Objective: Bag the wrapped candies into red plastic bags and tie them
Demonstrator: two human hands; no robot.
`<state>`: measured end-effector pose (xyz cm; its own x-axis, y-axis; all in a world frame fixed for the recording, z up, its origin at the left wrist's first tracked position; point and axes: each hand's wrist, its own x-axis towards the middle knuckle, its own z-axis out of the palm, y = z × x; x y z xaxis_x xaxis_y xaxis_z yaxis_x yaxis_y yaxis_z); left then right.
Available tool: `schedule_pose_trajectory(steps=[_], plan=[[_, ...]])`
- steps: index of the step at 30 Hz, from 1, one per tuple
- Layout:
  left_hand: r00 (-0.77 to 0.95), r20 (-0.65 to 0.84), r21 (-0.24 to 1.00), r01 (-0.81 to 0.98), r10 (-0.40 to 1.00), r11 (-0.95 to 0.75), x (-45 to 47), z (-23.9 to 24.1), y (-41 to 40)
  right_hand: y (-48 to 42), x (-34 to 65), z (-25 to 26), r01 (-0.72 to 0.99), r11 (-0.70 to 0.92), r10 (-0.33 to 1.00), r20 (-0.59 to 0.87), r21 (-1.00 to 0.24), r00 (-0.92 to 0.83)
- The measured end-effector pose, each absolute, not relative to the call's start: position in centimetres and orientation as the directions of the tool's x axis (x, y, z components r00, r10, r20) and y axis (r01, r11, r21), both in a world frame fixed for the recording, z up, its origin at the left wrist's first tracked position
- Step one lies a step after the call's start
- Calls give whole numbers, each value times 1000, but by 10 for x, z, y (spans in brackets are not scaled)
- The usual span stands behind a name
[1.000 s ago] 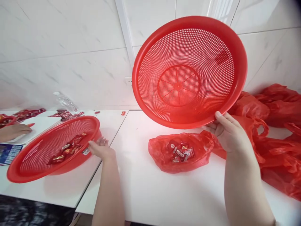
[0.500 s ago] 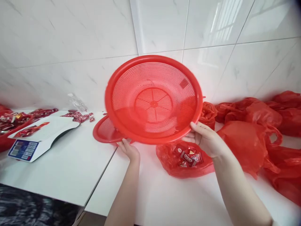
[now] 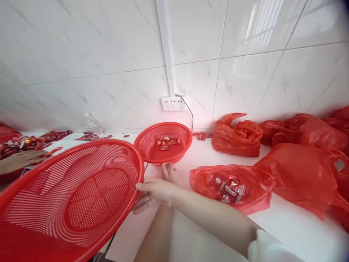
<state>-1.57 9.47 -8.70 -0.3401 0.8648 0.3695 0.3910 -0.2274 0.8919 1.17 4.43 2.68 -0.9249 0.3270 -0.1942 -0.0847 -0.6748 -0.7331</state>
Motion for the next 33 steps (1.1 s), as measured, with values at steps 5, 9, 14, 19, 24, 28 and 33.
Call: schedule_pose_trajectory(steps=[5, 9, 14, 19, 24, 28, 33], plan=[[-467, 351, 897, 415, 812, -150, -4, -90, 90, 48, -36, 1, 17, -641, 330, -296, -767, -896], [-442, 330, 902, 407, 834, -141, 4, -86, 86, 53, -55, 0, 23, -614, 347, -296, -789, -890], [-455, 321, 916, 371, 831, -151, 7, -87, 87, 58, -84, 1, 16, -634, 360, -313, -773, -879], [-495, 322, 927, 337, 807, -164, 8, -93, 91, 57, -105, -7, 10, -653, 329, -296, -757, -897], [-503, 327, 927, 336, 800, -168, 8, -96, 95, 56, -107, -8, 20, -681, 298, -302, -732, -905], [-497, 335, 916, 371, 801, -153, 8, -96, 95, 57, -108, -8, -31, -698, 342, -294, -716, -893], [-416, 247, 946, 298, 875, -126, 9, -92, 95, 45, -70, -12, -99, -562, 485, -231, -821, -843]])
